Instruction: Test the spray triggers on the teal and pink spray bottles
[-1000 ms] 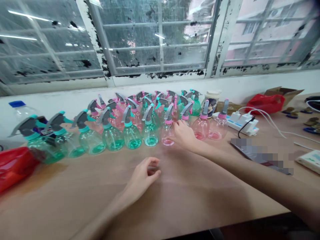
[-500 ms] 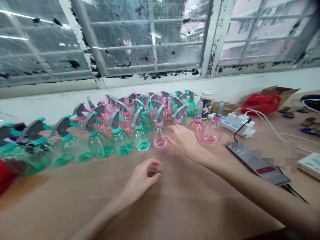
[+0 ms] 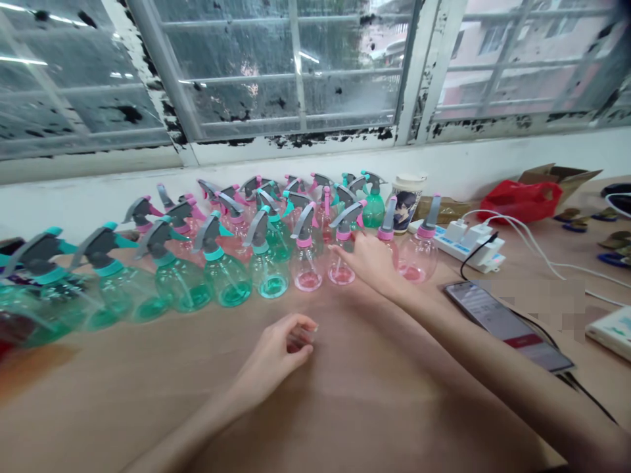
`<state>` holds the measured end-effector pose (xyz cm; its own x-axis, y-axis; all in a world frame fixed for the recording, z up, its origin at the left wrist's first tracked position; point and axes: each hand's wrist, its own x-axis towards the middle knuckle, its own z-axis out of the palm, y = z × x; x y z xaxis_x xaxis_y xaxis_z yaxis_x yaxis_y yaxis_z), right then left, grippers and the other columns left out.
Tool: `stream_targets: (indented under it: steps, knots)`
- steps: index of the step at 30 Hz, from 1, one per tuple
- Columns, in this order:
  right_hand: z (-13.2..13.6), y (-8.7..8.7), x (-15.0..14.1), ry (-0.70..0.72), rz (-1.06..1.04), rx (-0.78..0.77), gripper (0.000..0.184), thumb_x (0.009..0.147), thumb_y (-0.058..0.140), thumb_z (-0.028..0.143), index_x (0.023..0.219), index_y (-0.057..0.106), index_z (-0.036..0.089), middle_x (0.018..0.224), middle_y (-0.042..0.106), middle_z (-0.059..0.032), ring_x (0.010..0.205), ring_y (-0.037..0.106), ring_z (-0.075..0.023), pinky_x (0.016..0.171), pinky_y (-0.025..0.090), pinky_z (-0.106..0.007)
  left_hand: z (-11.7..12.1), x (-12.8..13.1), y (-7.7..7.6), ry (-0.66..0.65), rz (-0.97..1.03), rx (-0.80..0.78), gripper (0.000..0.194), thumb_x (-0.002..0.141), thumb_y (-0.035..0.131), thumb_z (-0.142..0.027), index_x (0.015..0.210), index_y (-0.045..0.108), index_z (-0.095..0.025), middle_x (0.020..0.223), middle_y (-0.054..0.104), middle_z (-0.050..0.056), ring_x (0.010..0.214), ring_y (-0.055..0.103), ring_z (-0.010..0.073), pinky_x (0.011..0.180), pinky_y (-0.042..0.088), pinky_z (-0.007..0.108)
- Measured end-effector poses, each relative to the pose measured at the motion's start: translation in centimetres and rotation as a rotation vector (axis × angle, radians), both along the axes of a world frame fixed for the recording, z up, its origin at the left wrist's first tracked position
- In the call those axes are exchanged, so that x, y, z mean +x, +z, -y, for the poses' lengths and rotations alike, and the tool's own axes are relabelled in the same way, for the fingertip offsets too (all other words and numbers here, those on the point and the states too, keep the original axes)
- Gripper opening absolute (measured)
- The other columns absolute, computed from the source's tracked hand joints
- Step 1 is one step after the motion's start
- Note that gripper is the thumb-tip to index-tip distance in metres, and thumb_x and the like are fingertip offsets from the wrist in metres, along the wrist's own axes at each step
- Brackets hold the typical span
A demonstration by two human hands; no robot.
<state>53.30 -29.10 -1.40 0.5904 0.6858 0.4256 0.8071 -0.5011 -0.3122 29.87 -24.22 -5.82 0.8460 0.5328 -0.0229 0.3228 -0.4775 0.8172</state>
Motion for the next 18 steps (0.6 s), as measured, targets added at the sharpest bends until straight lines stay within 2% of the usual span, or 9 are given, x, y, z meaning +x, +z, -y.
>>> stream_targets:
  steps: [5, 11, 14, 18]
  knots:
    - [1.0, 0.4, 0.0, 0.016, -0.012, -0.065, 0.044, 0.09, 0.055, 0.054, 0.1, 0.065, 0.012, 0.098, 0.071, -0.0181, 0.09, 0.069, -0.0331, 0.07, 0.049, -0.038, 0.4, -0.6, 1.5, 0.003, -0.014, 0.012, 0.018, 0.079, 0.057, -0.023, 0.097, 0.063, -0.022, 0.097, 0.071, 0.004, 0.086, 0.069, 0.0197, 0.075, 0.055, 0.032]
    - [3.7, 0.8, -1.6, 0.075, 0.005, -0.095, 0.043, 0.089, 0.055, 0.055, 0.101, 0.064, 0.014, 0.098, 0.072, -0.0168, 0.09, 0.069, -0.0349, 0.066, 0.049, -0.04, 0.8, 0.1, 2.9, 0.039, 0.064, 0.024, 0.019, 0.085, 0.057, -0.034, 0.098, 0.062, -0.022, 0.099, 0.071, 0.006, 0.091, 0.068, 0.0214, 0.077, 0.055, 0.034]
    - [5.4, 0.6, -3.1, 0.13, 0.001, -0.081, 0.046, 0.088, 0.055, 0.058, 0.104, 0.062, 0.016, 0.094, 0.073, -0.0139, 0.086, 0.07, -0.0339, 0.062, 0.048, -0.038, 1.0, 1.0, 3.7, 0.09, 0.152, 0.013, 0.029, 0.082, 0.061, -0.038, 0.106, 0.06, -0.022, 0.111, 0.068, 0.009, 0.105, 0.065, 0.0247, 0.084, 0.055, 0.039]
    - [7.5, 0.0, -6.2, 0.299, -0.015, 0.0, 0.043, 0.088, 0.055, 0.056, 0.112, 0.059, 0.02, 0.107, 0.071, -0.0105, 0.087, 0.07, -0.029, 0.057, 0.046, -0.033, 1.7, 2.3, 4.9, 0.088, 0.259, -0.073, 0.057, 0.075, 0.071, -0.04, 0.125, 0.05, -0.022, 0.133, 0.058, 0.013, 0.117, 0.061, 0.0274, 0.093, 0.053, 0.043]
